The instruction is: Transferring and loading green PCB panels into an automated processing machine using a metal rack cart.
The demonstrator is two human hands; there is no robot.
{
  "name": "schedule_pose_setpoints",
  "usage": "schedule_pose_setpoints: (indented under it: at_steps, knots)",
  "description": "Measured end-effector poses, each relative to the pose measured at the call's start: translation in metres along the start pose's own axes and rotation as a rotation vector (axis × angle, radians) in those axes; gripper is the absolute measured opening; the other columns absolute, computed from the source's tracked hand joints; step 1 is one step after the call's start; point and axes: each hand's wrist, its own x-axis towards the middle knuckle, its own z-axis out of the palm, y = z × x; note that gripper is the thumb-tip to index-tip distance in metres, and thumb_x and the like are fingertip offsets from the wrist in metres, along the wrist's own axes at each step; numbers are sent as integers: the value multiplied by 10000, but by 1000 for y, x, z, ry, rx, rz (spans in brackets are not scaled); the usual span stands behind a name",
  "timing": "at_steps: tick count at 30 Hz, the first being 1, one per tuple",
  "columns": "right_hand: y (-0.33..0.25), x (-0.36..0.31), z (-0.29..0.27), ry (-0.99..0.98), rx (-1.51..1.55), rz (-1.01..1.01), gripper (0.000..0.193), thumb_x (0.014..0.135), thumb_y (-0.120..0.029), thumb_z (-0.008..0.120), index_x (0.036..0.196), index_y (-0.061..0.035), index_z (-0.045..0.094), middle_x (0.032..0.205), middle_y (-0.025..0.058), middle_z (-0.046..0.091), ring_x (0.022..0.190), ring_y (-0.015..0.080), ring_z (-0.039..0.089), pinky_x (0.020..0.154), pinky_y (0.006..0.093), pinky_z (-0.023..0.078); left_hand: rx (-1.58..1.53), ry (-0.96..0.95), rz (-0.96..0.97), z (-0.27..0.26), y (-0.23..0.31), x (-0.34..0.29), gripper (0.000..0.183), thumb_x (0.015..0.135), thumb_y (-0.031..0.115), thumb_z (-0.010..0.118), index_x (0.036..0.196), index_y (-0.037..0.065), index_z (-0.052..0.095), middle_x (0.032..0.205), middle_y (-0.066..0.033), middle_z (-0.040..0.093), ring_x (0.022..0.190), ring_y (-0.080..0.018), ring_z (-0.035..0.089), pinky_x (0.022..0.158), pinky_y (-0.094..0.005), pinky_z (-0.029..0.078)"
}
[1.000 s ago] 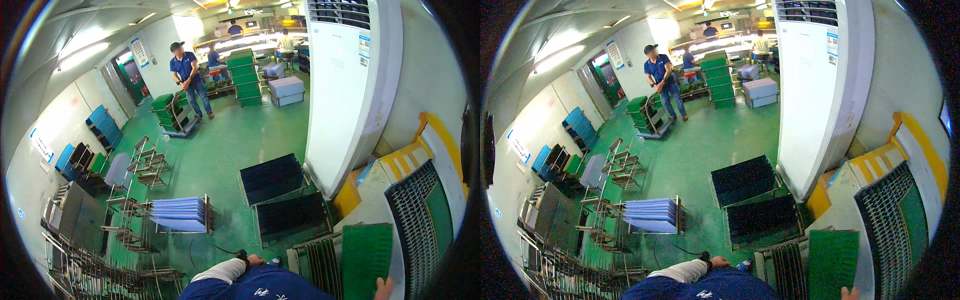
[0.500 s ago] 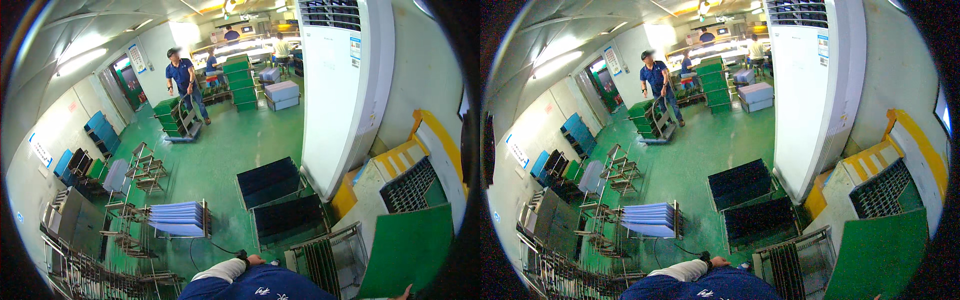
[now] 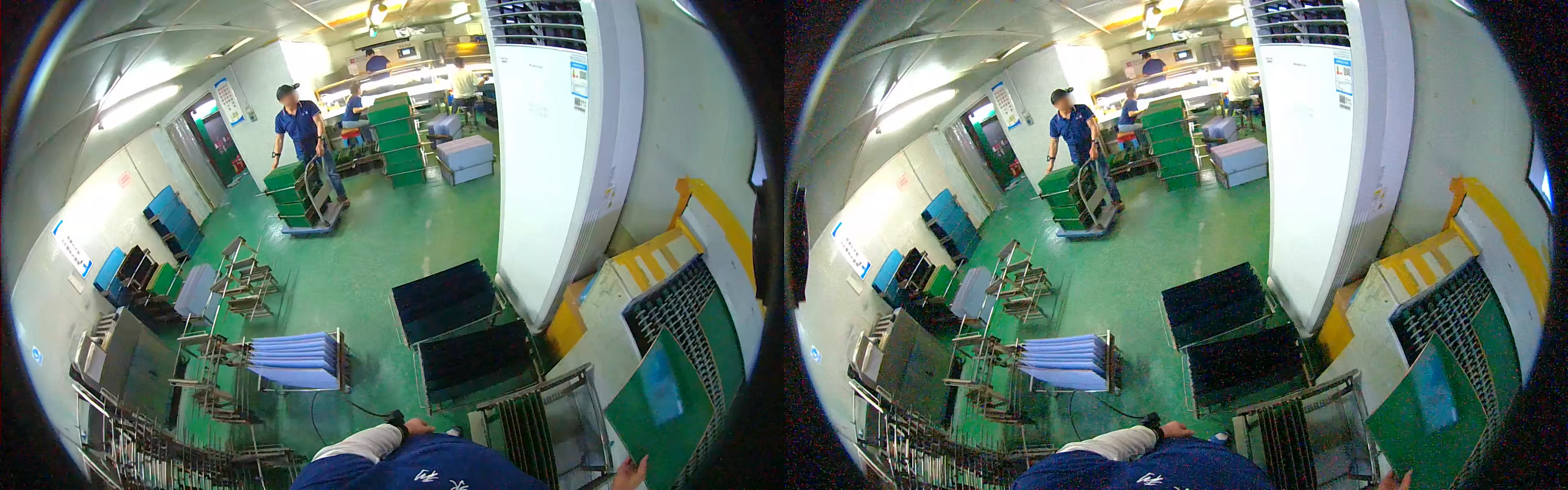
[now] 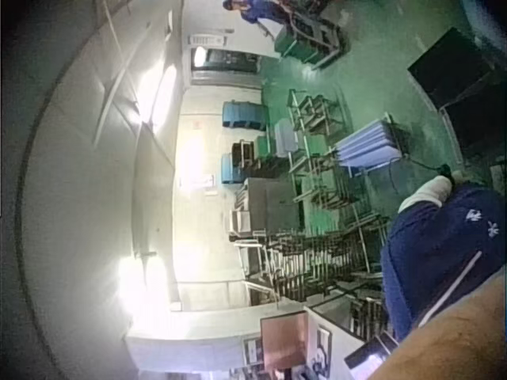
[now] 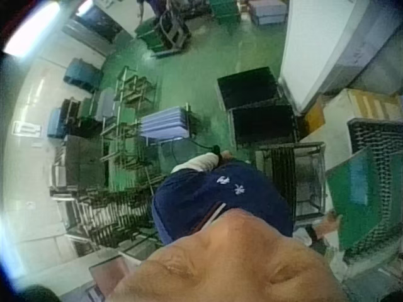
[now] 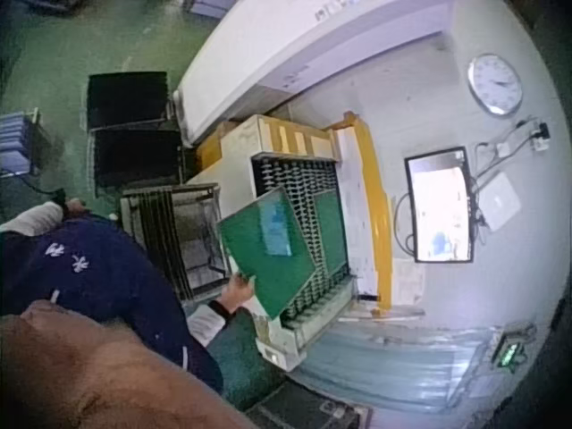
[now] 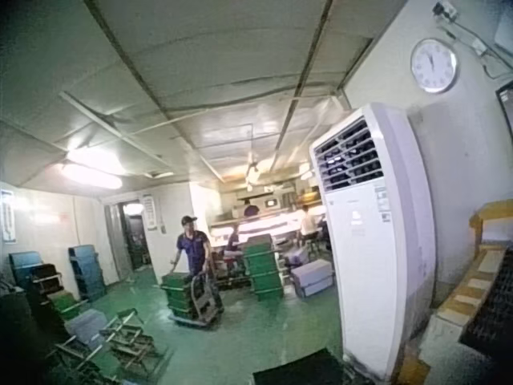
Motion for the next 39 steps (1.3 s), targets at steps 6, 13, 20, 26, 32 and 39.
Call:
schedule_pose_setpoints:
  at_steps: [6,13,20,26,32,39]
  knots:
    - [-43,11,32,240,859,806,435,808,-240,710,1117,42,593,986,208,626,875,303,553,853,489,485,43,4,13,2,-5,-1,707,812,676,452,1092,59,653,1080,-186,638,1022,-353,590,888,-414,447]
    - [-16,12,38,69,998,937,338,836,-210,690,1071,-10,555,948,79,557,834,171,523,723,262,477,37,41,7,-5,7,-12,640,791,633,510,1044,70,683,1076,-171,647,1017,-327,602,878,-396,453]
    - [-34,13,54,183,879,856,353,856,-262,669,1098,-32,555,938,57,575,795,140,539,676,228,464,-7,40,6,-1,1,-9,655,797,625,515,1063,47,672,1094,-169,643,1030,-333,596,892,-392,447]
    - [-16,25,42,154,826,768,322,864,-283,659,1070,-51,572,893,42,605,756,131,556,640,219,460,-61,64,5,-2,4,-16,656,789,637,518,1060,61,676,1069,-166,652,1012,-327,605,885,-384,454]
    - [-14,33,32,210,810,834,318,857,-275,669,1024,-23,572,880,54,605,749,131,561,649,231,474,-63,80,-5,1,1,-21,615,789,643,514,1030,107,694,1039,-143,667,994,-304,616,870,-383,462]
    - [10,39,12,92,892,793,320,840,-269,688,1004,-12,587,869,65,599,767,140,567,671,236,483,-68,65,-49,-2,12,-28,632,785,641,528,1014,75,694,1023,-145,672,971,-291,624,853,-372,464]
